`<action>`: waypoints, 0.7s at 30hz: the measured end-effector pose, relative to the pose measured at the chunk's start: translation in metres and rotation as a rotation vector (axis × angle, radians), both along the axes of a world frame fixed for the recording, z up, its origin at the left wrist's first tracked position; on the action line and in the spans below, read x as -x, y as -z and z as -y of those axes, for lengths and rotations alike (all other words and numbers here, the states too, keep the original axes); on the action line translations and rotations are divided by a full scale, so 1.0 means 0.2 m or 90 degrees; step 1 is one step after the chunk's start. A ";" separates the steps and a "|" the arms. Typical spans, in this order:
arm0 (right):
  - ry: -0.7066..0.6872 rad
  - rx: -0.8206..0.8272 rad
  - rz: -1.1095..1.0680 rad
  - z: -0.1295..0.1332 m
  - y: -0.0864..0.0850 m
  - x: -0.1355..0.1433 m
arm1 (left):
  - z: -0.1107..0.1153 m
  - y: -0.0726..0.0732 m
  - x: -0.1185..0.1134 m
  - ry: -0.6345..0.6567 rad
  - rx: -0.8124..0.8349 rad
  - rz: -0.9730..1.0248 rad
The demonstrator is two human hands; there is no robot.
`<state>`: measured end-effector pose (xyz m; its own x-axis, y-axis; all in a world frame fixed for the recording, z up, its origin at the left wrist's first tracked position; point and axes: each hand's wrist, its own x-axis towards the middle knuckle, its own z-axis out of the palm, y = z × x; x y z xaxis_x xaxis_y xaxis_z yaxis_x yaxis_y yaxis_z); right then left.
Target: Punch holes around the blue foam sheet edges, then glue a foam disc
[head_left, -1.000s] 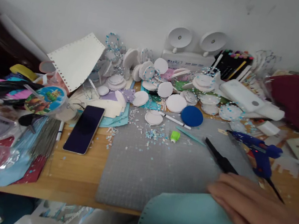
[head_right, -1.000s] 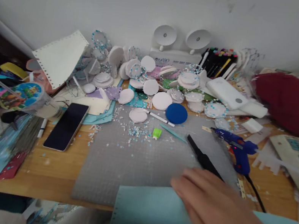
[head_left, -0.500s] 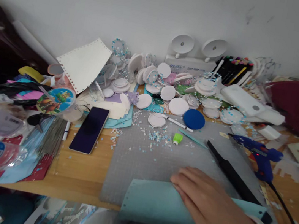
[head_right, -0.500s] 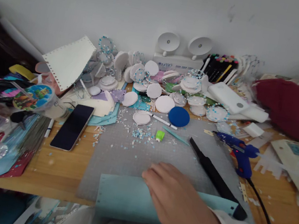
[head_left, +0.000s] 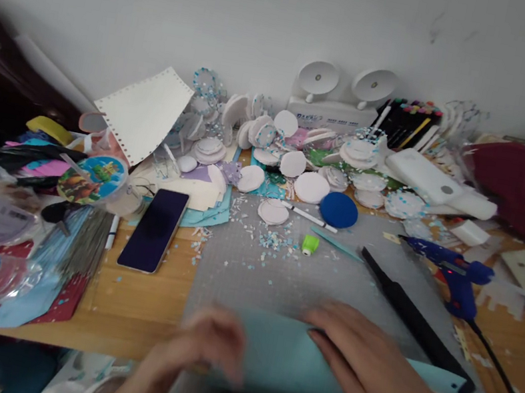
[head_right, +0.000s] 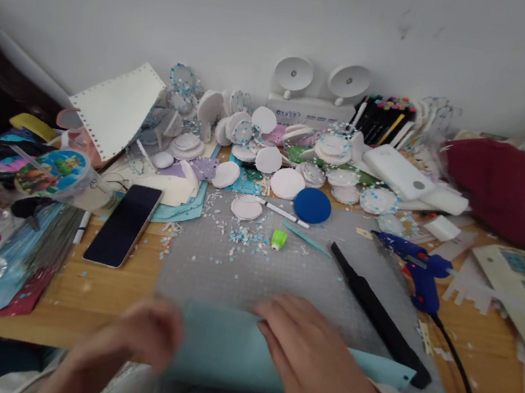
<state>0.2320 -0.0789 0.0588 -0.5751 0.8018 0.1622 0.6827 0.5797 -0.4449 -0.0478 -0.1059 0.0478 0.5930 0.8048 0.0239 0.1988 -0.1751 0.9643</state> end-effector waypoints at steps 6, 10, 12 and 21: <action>0.067 0.025 -0.027 0.00 0.04 -0.06 | -0.09 0.09 -0.14 -0.166 0.025 -0.188; 0.294 -0.145 0.084 -0.06 0.11 -0.27 | -0.13 0.12 -0.13 -0.231 0.092 -0.158; 0.351 -0.171 0.233 -0.08 0.16 -0.39 | -0.14 0.13 -0.11 -0.237 0.124 -0.141; 0.420 -0.102 0.290 -0.04 0.30 -0.67 | -0.16 0.13 -0.05 -0.164 0.123 -0.192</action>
